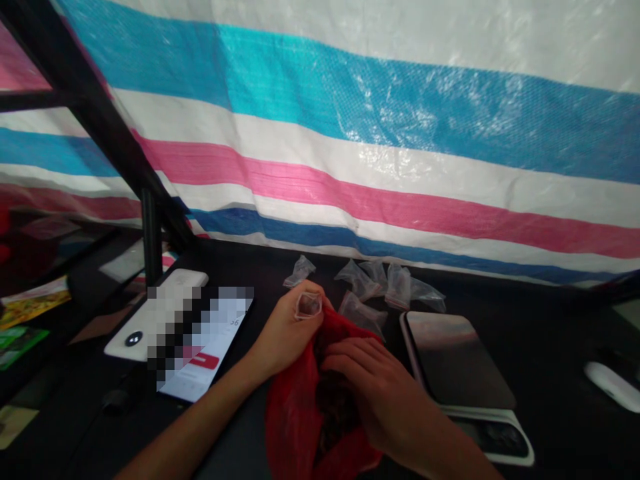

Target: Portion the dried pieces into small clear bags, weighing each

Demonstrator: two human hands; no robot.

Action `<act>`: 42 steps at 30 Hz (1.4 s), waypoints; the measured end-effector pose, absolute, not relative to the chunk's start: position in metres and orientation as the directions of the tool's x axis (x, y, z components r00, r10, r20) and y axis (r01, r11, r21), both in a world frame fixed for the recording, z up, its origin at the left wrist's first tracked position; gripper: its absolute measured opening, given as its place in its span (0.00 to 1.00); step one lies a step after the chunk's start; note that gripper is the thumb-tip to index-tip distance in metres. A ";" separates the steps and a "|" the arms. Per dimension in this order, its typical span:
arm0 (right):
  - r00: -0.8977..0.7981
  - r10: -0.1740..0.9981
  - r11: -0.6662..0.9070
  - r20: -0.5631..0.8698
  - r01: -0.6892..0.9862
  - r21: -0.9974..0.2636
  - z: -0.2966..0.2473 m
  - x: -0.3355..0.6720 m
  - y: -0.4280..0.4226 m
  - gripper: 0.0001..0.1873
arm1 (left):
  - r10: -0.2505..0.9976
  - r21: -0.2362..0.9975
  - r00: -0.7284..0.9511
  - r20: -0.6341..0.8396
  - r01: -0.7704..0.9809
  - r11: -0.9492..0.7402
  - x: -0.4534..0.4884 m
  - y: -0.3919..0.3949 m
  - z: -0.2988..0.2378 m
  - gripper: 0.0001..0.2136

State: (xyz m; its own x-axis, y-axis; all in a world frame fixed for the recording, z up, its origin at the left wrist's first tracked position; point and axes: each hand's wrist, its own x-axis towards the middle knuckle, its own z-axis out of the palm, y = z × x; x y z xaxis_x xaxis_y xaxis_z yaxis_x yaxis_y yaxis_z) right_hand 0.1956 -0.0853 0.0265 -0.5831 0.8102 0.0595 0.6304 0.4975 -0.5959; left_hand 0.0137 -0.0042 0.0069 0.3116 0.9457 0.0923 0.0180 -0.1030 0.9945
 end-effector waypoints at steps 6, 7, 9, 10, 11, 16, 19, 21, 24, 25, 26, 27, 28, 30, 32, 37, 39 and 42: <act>-0.580 0.813 0.509 -0.053 0.753 -0.417 0.034 0.200 -0.085 0.31 | 0.952 0.985 0.285 0.115 0.089 -0.145 0.009 0.001 0.007 0.03; -0.563 0.824 0.503 -0.071 0.782 -0.369 0.034 0.201 -0.084 0.31 | 0.953 0.983 0.283 0.113 0.111 -0.149 0.009 0.002 0.007 0.04; -0.508 0.856 0.471 -0.099 0.843 -0.259 0.034 0.205 -0.083 0.31 | 0.956 0.971 0.273 0.107 0.176 -0.159 0.007 0.003 0.009 0.06; -0.473 0.875 0.446 -0.107 0.871 -0.204 0.034 0.208 -0.082 0.31 | 0.956 0.961 0.273 0.102 0.222 -0.166 0.006 0.003 0.011 0.07; -0.436 0.894 0.418 -0.108 0.895 -0.154 0.034 0.211 -0.081 0.31 | 0.954 0.946 0.284 0.091 0.275 -0.172 0.003 0.003 0.014 0.07; -0.310 0.947 0.311 -0.082 0.950 -0.002 0.035 0.225 -0.078 0.27 | 0.826 0.851 0.543 -0.152 0.496 -0.170 -0.014 -0.006 0.037 0.13; -0.294 0.952 0.297 -0.083 0.955 0.020 0.037 0.227 -0.078 0.27 | 0.677 0.837 0.670 -0.304 0.527 -0.146 -0.023 -0.011 0.047 0.16; -0.327 0.941 0.326 -0.086 0.945 -0.030 0.038 0.224 -0.078 0.28 | 0.630 0.833 0.694 -0.348 0.538 -0.132 -0.025 -0.014 0.050 0.18; -0.414 0.909 0.402 -0.057 0.903 -0.150 0.035 0.218 -0.079 0.28 | 0.630 0.846 0.698 -0.339 0.520 -0.121 -0.024 -0.015 0.047 0.19; -0.433 0.900 0.419 -0.037 0.887 -0.191 0.033 0.216 -0.079 0.28 | 0.639 0.862 0.701 -0.317 0.493 -0.114 -0.023 -0.014 0.044 0.17; -0.447 0.895 0.431 -0.016 0.872 -0.233 0.030 0.214 -0.080 0.27 | 0.646 0.883 0.705 -0.292 0.459 -0.102 -0.021 -0.013 0.041 0.15; -0.453 0.892 0.437 0.007 0.857 -0.274 0.027 0.212 -0.080 0.26 | 0.650 0.904 0.710 -0.272 0.420 -0.080 -0.020 -0.011 0.037 0.13; -0.454 0.891 0.440 0.031 0.842 -0.314 0.025 0.211 -0.080 0.25 | 0.653 0.923 0.712 -0.257 0.381 -0.052 -0.019 -0.009 0.033 0.12; -0.453 0.888 0.443 0.071 0.808 -0.389 0.020 0.210 -0.079 0.24 | 0.664 0.949 0.707 -0.244 0.317 0.011 -0.018 -0.005 0.024 0.10; -0.449 0.888 0.440 0.100 0.768 -0.464 0.018 0.209 -0.079 0.25 | 0.697 0.961 0.682 -0.222 0.273 0.040 -0.017 -0.002 0.017 0.08; -0.367 0.929 0.309 0.054 0.686 -0.658 0.022 0.203 -0.078 0.24 | 0.760 0.971 0.623 -0.187 0.233 0.049 -0.011 -0.002 0.021 0.07; -0.320 0.947 0.245 0.026 0.668 -0.703 0.024 0.202 -0.078 0.23 | 0.807 0.976 0.577 -0.124 0.216 -0.004 -0.007 -0.003 0.027 0.07; -0.246 0.969 0.156 -0.002 0.621 -0.768 0.027 0.203 -0.077 0.22 | 0.873 0.973 0.487 0.010 0.196 -0.121 -0.004 -0.005 0.032 0.05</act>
